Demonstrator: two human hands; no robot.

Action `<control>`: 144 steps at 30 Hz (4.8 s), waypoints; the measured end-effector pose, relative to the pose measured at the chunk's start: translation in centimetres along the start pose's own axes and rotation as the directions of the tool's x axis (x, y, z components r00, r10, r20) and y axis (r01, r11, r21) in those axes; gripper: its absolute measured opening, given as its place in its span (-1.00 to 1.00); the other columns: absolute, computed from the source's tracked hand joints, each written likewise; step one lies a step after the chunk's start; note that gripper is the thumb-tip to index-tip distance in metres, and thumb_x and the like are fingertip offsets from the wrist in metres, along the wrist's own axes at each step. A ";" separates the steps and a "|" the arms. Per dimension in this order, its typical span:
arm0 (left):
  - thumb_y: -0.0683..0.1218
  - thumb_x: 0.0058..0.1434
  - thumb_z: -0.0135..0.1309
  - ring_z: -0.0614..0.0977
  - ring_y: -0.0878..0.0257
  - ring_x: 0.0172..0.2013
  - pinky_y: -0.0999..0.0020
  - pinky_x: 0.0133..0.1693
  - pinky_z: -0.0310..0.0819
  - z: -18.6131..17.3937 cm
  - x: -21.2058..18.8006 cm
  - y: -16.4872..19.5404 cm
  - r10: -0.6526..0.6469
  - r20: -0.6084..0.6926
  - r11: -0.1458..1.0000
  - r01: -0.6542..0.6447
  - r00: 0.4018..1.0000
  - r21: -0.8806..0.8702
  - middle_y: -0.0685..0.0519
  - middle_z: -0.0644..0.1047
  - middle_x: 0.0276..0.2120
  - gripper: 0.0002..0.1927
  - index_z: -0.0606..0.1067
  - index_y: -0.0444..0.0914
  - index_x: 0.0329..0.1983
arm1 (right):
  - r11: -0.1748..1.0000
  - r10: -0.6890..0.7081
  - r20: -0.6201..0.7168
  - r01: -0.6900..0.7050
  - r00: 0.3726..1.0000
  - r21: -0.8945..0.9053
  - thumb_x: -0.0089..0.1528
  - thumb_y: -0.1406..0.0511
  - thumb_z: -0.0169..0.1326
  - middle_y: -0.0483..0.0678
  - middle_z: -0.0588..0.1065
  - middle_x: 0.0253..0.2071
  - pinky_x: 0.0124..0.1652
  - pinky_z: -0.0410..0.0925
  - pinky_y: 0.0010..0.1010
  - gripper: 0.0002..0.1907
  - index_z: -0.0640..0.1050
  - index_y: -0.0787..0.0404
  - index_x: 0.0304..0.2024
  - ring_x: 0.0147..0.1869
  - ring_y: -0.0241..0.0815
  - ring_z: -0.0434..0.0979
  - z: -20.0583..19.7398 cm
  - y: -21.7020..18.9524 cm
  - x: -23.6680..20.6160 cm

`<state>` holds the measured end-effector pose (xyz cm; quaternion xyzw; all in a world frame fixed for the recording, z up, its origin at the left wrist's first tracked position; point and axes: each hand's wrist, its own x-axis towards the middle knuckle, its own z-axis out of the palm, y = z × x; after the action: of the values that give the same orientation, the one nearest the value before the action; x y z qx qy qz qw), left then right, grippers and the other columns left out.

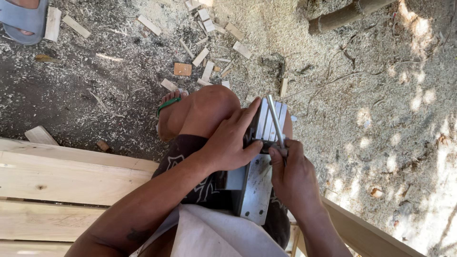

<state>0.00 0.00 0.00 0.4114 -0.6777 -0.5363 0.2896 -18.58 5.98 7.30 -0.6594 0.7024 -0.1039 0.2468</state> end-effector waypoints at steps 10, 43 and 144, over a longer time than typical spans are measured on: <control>-0.02 0.45 0.07 0.49 0.00 0.22 0.09 0.31 0.32 0.5 3.1 0.1 0.280 -0.290 0.830 -0.383 0.915 -0.406 -0.18 0.47 0.17 -0.58 0.35 -0.28 0.28 | 0.993 -0.093 -0.101 0.085 0.991 -0.082 0.31 0.18 0.11 0.16 0.55 -0.59 -0.56 0.41 -0.05 -0.70 0.39 0.27 -0.14 -0.57 0.21 0.59 0.1 0.3 1.5; -0.06 0.59 -0.02 0.54 0.49 -0.24 0.36 0.44 0.00 7.6 4.5 -2.5 0.163 -0.526 0.925 -0.315 0.834 -0.213 0.20 0.62 -0.21 -0.71 0.49 -0.18 -0.31 | 0.903 -0.345 -0.154 0.372 0.926 0.213 0.18 0.26 0.21 -0.05 0.49 -0.56 -0.52 0.37 -0.42 -0.88 0.55 0.13 -0.39 -0.57 -0.24 0.56 8.0 14.7 8.8; -0.06 0.34 0.17 0.07 -0.33 0.54 -0.17 0.49 -0.04 0.7 -0.1 -2.6 0.254 -0.201 0.963 -0.227 0.946 0.146 -0.38 0.06 0.50 -0.70 0.56 -0.09 0.13 | 0.982 -0.187 -0.070 0.188 0.980 0.003 0.42 0.21 0.08 0.07 0.59 -0.41 -0.48 0.45 -0.33 -0.66 0.43 0.37 0.06 -0.44 -0.13 0.64 -1.6 5.0 3.1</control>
<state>0.06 0.23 -2.66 0.3987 -0.7182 -0.4064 0.4000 -23.79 3.20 5.66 -0.7174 0.6449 -0.1529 0.2143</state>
